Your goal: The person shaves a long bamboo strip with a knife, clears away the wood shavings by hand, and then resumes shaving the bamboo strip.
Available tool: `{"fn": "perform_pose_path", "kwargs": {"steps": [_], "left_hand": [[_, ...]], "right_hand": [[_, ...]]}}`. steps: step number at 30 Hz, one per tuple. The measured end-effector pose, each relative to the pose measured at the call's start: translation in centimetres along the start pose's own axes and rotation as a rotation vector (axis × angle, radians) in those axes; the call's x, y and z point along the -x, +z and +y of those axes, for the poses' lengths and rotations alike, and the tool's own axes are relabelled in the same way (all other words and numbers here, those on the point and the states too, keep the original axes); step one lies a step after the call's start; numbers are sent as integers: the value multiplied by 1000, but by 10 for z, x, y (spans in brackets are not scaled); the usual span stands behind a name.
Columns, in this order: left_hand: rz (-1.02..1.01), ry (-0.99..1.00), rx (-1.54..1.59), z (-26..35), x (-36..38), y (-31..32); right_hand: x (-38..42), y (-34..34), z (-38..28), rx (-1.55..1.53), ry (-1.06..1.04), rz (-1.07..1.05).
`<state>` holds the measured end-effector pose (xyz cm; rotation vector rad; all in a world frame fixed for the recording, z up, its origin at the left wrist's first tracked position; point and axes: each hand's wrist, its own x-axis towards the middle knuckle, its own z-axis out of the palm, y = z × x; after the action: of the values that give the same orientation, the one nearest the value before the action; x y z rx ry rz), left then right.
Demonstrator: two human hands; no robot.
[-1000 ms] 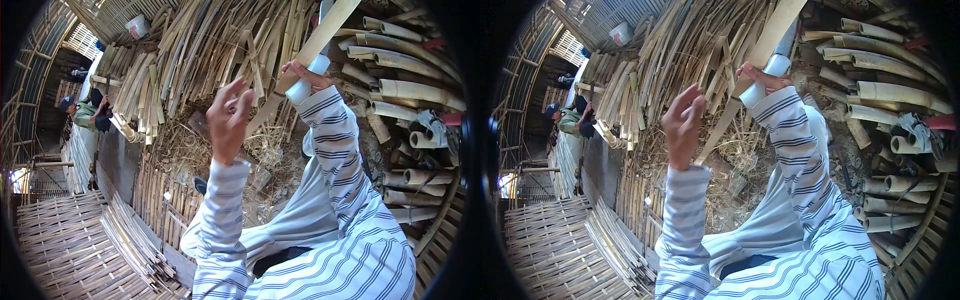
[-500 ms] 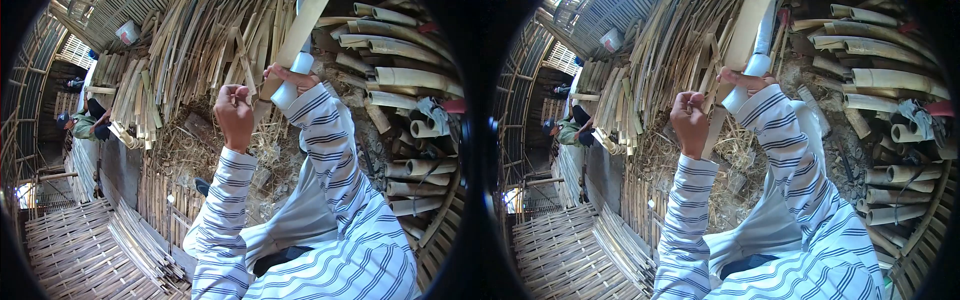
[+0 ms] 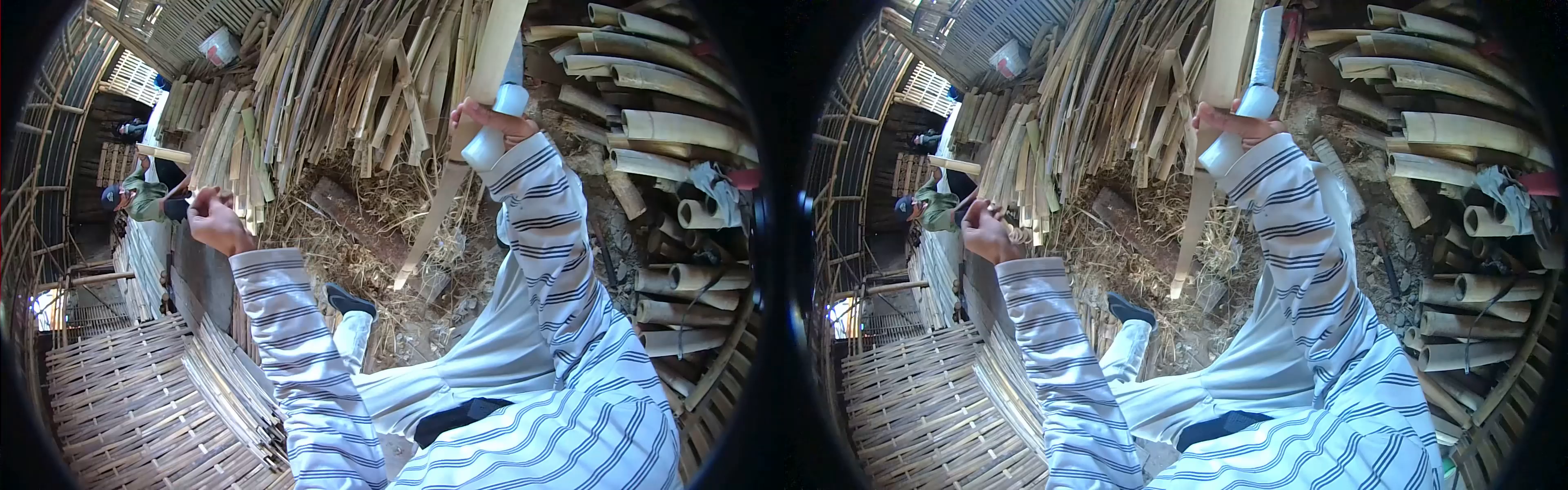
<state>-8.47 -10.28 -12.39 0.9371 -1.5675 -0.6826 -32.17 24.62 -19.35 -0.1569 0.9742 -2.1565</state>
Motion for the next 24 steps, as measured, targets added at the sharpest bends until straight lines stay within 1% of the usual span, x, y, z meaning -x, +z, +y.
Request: {"fn": "perform_pose_path", "kwargs": {"steps": [1, 2, 3, 4, 5, 6, 9, 10, 11, 13, 15, 17, 18, 19, 20, 21, 22, 23, 24], "left_hand": [[-223, 79, -107, -1, 13, -16], [-267, 271, -281, -38, 17, -31], [-358, 269, -358, -48, 22, -38], [-451, 273, -433, -38, 32, -39], [-590, 75, -414, -29, 47, -44], [-722, -128, -389, 0, 64, -41], [-750, -278, 144, 66, 87, -25], [-777, -211, 216, 94, 93, -18], [-800, -142, 289, 122, 98, -9], [-830, 87, 284, 167, 106, 10], [-841, 324, 309, 202, 110, 30], [-662, -58, 219, 299, 142, 55], [-658, -53, 214, 305, 146, 60], [-654, -47, 210, 312, 151, 64], [-744, 148, 249, 288, 144, 67], [-863, 247, 222, 282, 127, 56], [-981, 349, 205, 276, 109, 45], [-1095, 450, 198, 270, 92, 34], [-979, 649, 75, 249, 79, 28]], "right_hand": [[3, 3, 1, 60, -25, 37], [7, 8, 2, 121, -51, 75], [9, 11, 2, 182, -80, 114], [8, 11, 2, 153, -85, 87], [8, 10, 4, 126, -85, 61], [7, 10, 7, 100, -83, 33], [9, 16, 16, 170, -116, 23], [12, 26, 18, 6, -36, 37], [16, 34, 23, 43, -20, 47], [25, 50, 30, 117, -6, 61], [39, 71, 40, 89, -91, 6], [43, 80, 57, 91, -60, -48], [45, 85, 62, 141, -96, -62], [48, 90, 66, 140, -89, -82], [52, 95, 69, 139, -83, -101], [52, 96, 71, 148, -117, -161], [57, 98, 63, 289, -145, -200], [53, 97, 68, 227, -188, -232], [44, 95, 76, 166, -234, -267]]}}
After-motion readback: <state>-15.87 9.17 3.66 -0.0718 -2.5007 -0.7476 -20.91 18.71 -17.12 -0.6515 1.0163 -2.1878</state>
